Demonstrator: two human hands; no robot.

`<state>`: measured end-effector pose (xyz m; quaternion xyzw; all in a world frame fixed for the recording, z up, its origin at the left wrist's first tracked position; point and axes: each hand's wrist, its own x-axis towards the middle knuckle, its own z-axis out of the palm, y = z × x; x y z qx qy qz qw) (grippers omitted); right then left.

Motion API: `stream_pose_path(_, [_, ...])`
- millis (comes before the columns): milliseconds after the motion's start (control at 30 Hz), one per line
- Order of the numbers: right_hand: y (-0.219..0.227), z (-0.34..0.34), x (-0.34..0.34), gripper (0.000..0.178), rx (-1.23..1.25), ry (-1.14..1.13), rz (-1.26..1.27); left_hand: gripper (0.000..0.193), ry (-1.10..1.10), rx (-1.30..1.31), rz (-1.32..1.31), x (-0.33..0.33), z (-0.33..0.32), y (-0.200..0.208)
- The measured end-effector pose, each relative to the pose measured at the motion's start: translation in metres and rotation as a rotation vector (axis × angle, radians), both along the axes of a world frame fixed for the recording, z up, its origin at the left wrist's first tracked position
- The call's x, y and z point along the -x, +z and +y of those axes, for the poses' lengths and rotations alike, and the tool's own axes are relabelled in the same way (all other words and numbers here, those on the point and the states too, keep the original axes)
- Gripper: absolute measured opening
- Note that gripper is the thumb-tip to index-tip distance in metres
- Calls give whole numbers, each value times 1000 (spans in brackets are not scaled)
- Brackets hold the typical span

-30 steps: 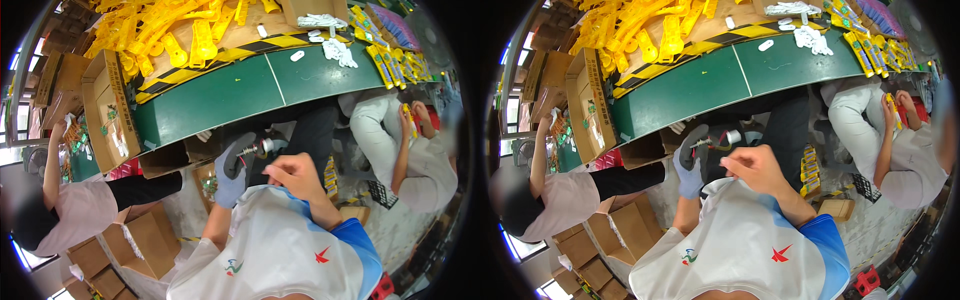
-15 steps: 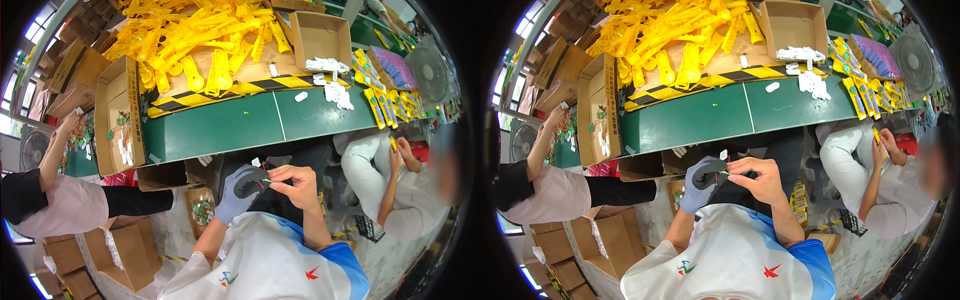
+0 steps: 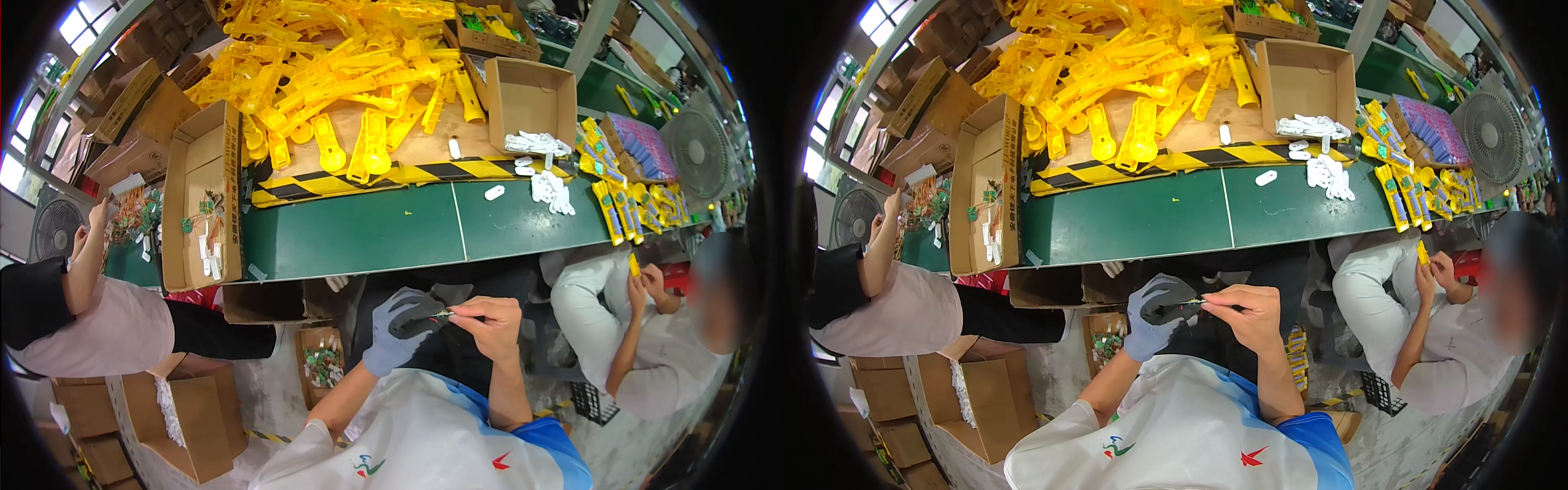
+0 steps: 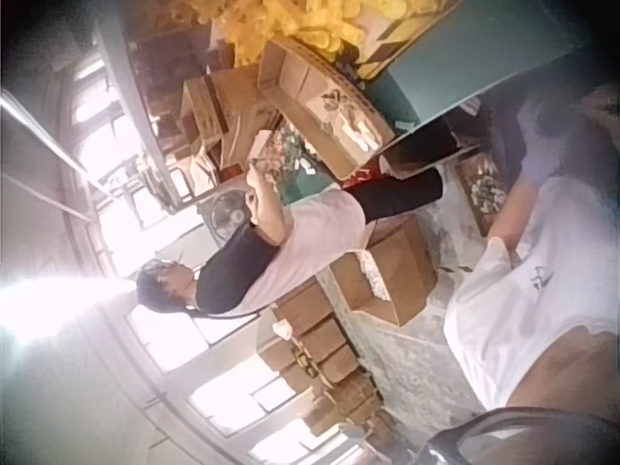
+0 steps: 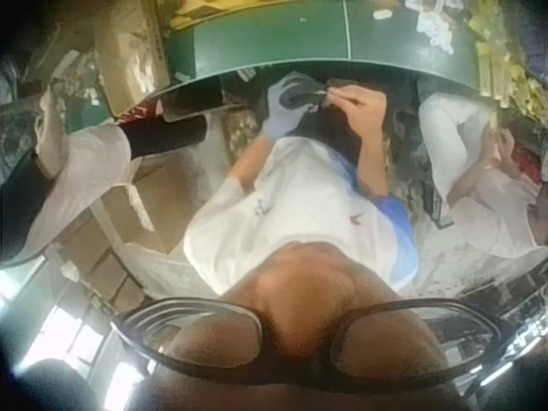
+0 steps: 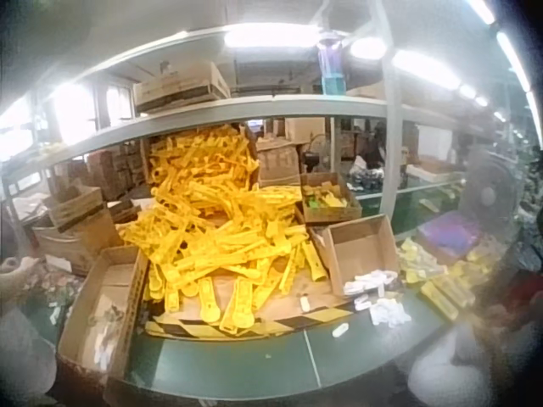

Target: Assemble electronic components into yellow plastic housings on a factory assembly line.

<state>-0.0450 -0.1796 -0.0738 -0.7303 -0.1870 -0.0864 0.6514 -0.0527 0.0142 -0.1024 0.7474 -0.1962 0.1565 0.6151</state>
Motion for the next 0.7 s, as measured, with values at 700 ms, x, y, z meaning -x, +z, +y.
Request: stream_pose_path(700, [-20, -14, 12, 15, -245, -159, 32, 59, 766, -703, -21, -207, 32, 2])
